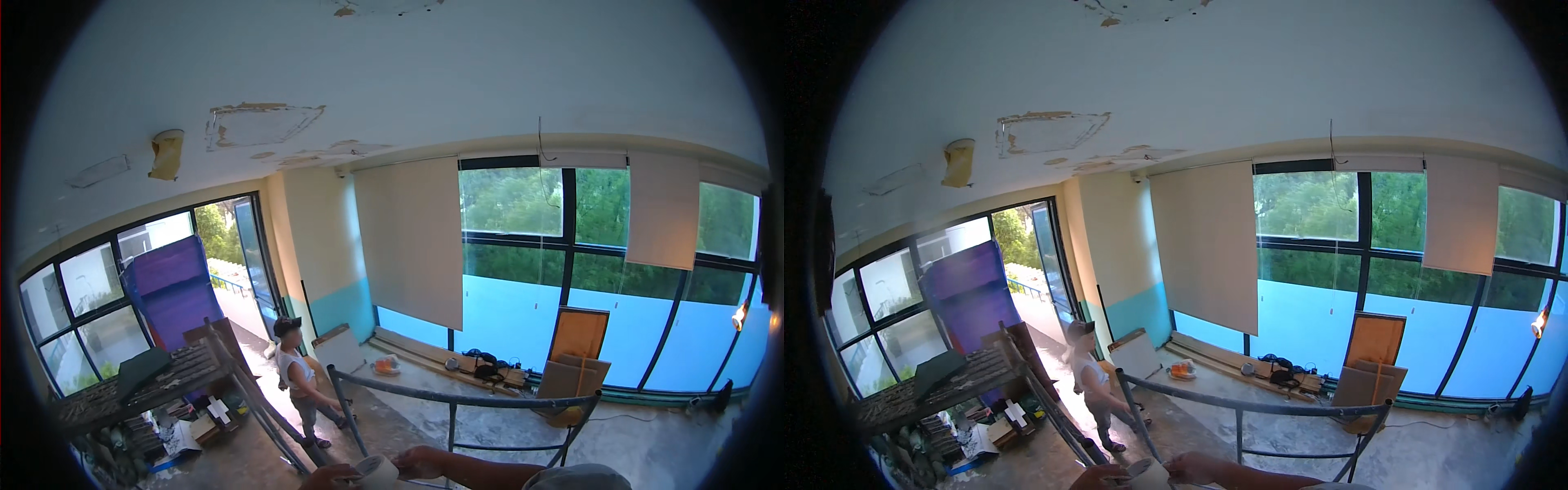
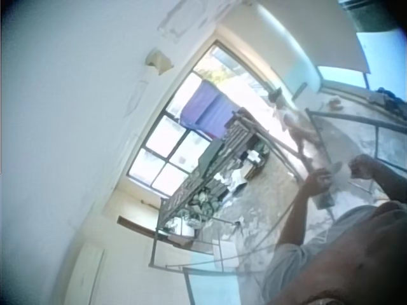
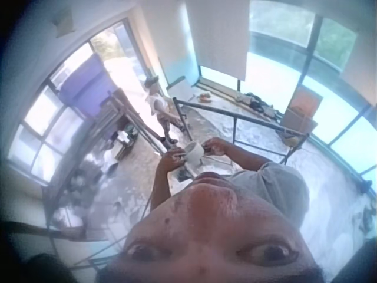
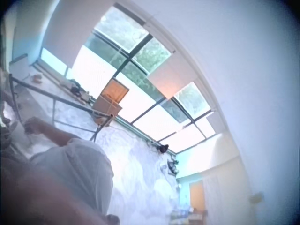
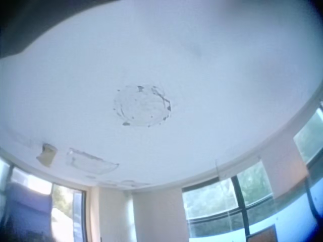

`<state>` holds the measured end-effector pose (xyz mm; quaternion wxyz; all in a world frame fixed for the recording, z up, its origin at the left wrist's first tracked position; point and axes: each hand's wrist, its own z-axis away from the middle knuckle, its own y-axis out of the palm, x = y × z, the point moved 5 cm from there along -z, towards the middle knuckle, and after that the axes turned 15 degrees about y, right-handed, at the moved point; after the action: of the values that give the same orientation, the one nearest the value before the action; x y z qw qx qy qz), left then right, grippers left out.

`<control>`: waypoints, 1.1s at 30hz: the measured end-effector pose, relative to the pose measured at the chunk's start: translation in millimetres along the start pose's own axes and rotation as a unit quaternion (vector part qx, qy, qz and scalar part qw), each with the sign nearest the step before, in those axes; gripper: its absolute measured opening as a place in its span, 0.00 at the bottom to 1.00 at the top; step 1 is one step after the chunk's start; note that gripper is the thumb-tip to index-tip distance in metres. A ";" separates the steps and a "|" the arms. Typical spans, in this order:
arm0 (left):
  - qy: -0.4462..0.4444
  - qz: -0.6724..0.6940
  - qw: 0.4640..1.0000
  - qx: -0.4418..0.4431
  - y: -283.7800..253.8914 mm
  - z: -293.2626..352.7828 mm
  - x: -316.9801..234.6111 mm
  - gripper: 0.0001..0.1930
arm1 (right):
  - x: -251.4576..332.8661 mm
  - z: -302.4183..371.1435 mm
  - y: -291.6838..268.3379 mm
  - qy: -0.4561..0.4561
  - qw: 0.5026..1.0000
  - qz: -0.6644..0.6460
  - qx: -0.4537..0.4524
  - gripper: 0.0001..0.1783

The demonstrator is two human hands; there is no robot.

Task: The person applies joint compound to a ceiling hole using a putty knife, then places a piece of mesh drywall tape over the compound and smooths it with the knife.

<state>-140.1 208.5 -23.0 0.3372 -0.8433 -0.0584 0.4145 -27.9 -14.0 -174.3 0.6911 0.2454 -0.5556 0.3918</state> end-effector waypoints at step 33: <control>0.035 0.025 0.992 -0.117 13.0 -73.3 -39.0 0.13 | 175.1 90.4 -10.7 -0.152 0.928 -0.281 -0.191 0.24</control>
<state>-113.6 145.7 26.1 0.2280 -0.8919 -0.0739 0.3835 -58.0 -43.0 18.5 0.7141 0.3112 -0.6265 0.0258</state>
